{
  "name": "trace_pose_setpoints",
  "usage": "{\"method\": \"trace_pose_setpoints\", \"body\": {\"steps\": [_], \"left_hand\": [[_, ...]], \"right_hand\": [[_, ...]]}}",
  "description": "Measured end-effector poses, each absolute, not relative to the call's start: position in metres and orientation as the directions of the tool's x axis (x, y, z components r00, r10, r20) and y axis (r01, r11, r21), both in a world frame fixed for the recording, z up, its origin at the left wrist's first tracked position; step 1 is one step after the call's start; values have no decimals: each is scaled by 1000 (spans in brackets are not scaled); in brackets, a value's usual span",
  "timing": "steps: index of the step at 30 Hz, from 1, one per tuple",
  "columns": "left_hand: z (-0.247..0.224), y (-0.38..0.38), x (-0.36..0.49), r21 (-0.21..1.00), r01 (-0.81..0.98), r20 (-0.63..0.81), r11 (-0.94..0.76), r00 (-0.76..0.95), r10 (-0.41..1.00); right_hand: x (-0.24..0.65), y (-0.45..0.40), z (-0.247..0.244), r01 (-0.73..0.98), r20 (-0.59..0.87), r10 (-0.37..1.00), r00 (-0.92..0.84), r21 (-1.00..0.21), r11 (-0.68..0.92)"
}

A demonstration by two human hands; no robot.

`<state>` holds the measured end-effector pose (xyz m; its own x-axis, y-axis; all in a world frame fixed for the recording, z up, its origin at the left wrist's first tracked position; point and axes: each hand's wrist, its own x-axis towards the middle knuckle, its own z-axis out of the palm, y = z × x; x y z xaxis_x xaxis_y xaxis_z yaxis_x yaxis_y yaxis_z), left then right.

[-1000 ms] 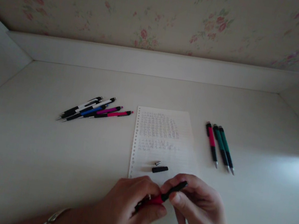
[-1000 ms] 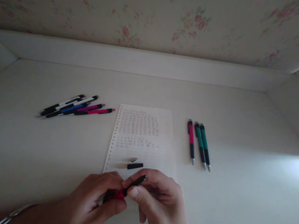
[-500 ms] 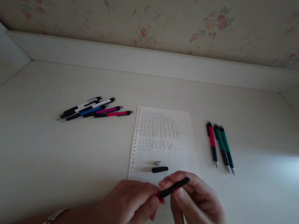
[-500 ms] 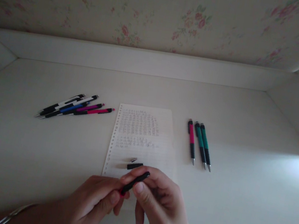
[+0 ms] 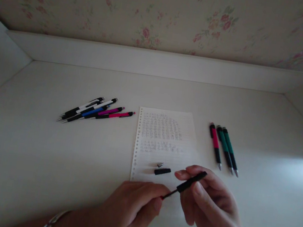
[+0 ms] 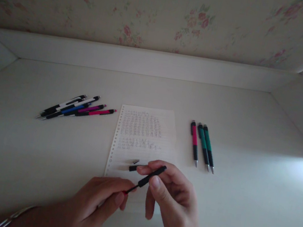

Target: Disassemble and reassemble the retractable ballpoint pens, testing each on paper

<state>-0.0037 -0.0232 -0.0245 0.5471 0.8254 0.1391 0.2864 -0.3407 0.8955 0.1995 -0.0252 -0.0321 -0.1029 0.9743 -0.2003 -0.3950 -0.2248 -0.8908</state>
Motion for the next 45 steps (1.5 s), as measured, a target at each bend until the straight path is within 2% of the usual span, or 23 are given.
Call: {"method": "trace_pose_setpoints", "body": {"steps": [6, 12, 18, 21, 24, 28, 30, 33, 36, 39, 42, 45], "left_hand": [[-21, -25, -4, 895, 378, 11, -236, 510, 860], [-21, -25, -3, 901, 383, -12, -204, 491, 871], [-20, -24, -2, 912, 368, -14, -180, 467, 884], [-20, -25, -2, 912, 371, -17, -178, 467, 884], [-21, -27, -3, 906, 370, 15, -207, 460, 888], [-22, -28, -4, 895, 386, 28, -224, 452, 892], [-23, -28, -4, 892, 389, 33, -230, 451, 892], [-24, -28, -4, 885, 406, 23, -228, 451, 892], [-24, -28, -4, 888, 405, 9, -217, 456, 890], [-22, -28, -5, 896, 401, -10, -192, 449, 893], [-22, -29, -4, 902, 399, -33, -167, 447, 894], [-23, -28, -3, 903, 392, -16, -173, 434, 901]], "right_hand": [[202, -23, -32, -409, -150, 988, -38, -900, -152], [204, -16, -26, -396, -154, 985, 75, -911, -113], [207, -3, -25, -327, -176, 946, 273, -941, -80], [208, 0, -29, -152, -158, 953, 257, -981, -121], [207, 0, -34, 193, -116, 980, 163, -970, -147], [207, -4, -42, 603, 22, 1000, -7, -798, 22], [208, -5, -46, 705, 94, 994, -60, -701, 108], [209, -6, -48, 757, 128, 982, -136, -626, 187], [209, -4, -44, 730, 118, 979, -165, -653, 201], [209, -2, -36, 597, 94, 993, -67, -794, 115], [211, -4, -32, 287, -16, 999, 32, -957, -24], [213, -7, -31, -27, -104, 994, -18, -994, -104]]}}
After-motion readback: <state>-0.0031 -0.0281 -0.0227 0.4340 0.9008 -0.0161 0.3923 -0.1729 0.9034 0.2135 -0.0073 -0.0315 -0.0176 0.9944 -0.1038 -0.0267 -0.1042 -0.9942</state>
